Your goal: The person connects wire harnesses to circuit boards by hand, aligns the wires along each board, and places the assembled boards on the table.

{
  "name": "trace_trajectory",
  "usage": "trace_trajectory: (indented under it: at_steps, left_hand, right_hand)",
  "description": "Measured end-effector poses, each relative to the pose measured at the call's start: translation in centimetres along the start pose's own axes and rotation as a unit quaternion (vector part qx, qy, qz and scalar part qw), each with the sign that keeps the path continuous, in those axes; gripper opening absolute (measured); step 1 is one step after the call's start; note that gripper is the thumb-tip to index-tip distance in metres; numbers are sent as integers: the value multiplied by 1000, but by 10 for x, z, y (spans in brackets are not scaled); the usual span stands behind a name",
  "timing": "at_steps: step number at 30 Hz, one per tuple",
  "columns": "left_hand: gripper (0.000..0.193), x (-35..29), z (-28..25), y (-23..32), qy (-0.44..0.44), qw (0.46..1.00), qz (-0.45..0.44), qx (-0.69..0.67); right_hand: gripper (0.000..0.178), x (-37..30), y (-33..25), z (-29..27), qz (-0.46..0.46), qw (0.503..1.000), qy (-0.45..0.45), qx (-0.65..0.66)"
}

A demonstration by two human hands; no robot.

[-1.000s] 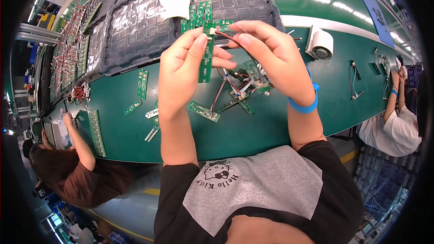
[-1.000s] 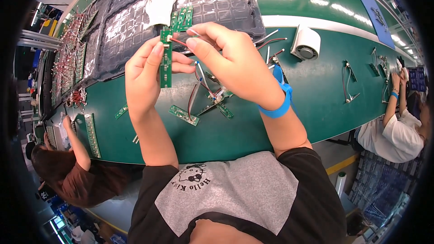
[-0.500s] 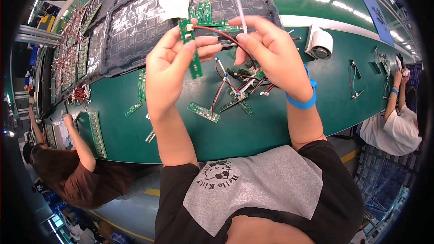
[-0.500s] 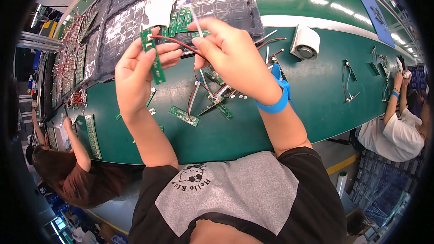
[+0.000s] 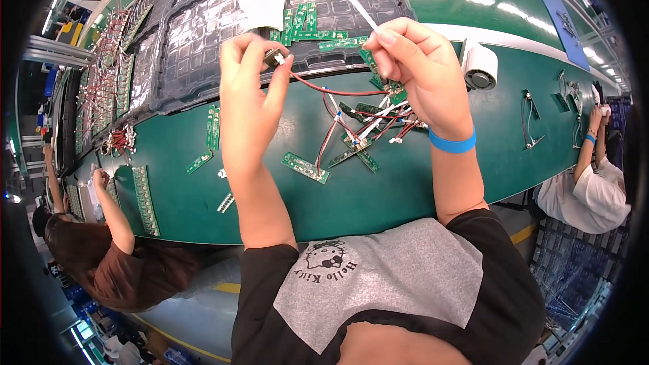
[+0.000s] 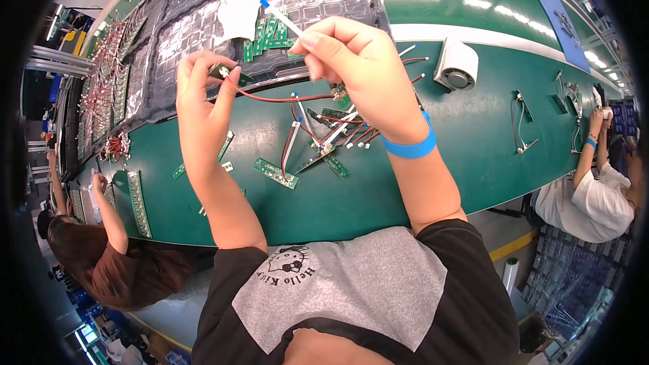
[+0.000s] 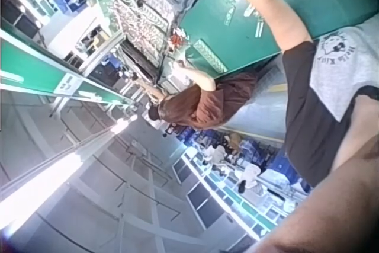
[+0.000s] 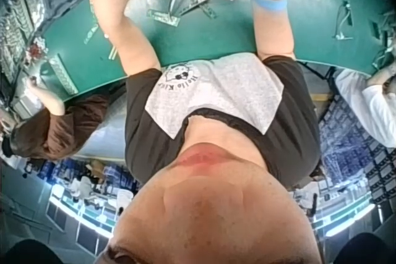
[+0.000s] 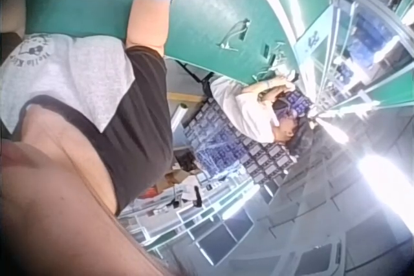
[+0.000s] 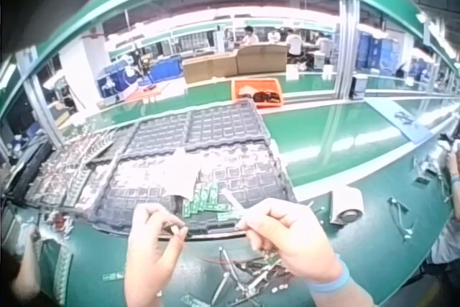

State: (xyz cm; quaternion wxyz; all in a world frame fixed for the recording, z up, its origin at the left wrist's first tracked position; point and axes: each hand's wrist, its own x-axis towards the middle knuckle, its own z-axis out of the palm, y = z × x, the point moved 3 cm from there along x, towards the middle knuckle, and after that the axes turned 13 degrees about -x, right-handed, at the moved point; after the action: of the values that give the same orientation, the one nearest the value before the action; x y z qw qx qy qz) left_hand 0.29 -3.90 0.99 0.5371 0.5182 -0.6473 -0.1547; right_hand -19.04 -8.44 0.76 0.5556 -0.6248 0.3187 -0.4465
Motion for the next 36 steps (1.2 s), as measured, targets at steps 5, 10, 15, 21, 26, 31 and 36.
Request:
trace_trajectory:
  at_steps: [5, 10, 15, 21, 26, 31, 36]
  left_hand:
    - [9, -2, -10, 6, 11, 995, -94, -28]
    - [19, -7, -3, 14, 64, 982, -29, -177]
    - [17, -11, 3, 19, -21, 913, -105, -394]
    - [18, -11, 5, 20, -72, 827, -150, -536]
    - [20, -10, 7, 18, -129, 788, -145, -584]
    - [26, -9, 7, 19, -123, 770, -179, -600]
    - [25, -9, 10, 17, -139, 767, -176, -601]
  right_hand:
    - [18, 2, 2, 4, 20, 1000, -23, 0]
    - [12, -1, 3, 13, 20, 998, -16, -60]
    - [13, -9, -5, 12, -30, 994, -53, -95]
    - [17, -13, -12, 21, -49, 987, -131, -75]
    - [17, -19, -15, 22, -38, 984, -144, -101]
    - [16, -20, -15, 25, -14, 985, -151, -80]
    - [16, -20, -11, 24, -5, 988, -143, -56]
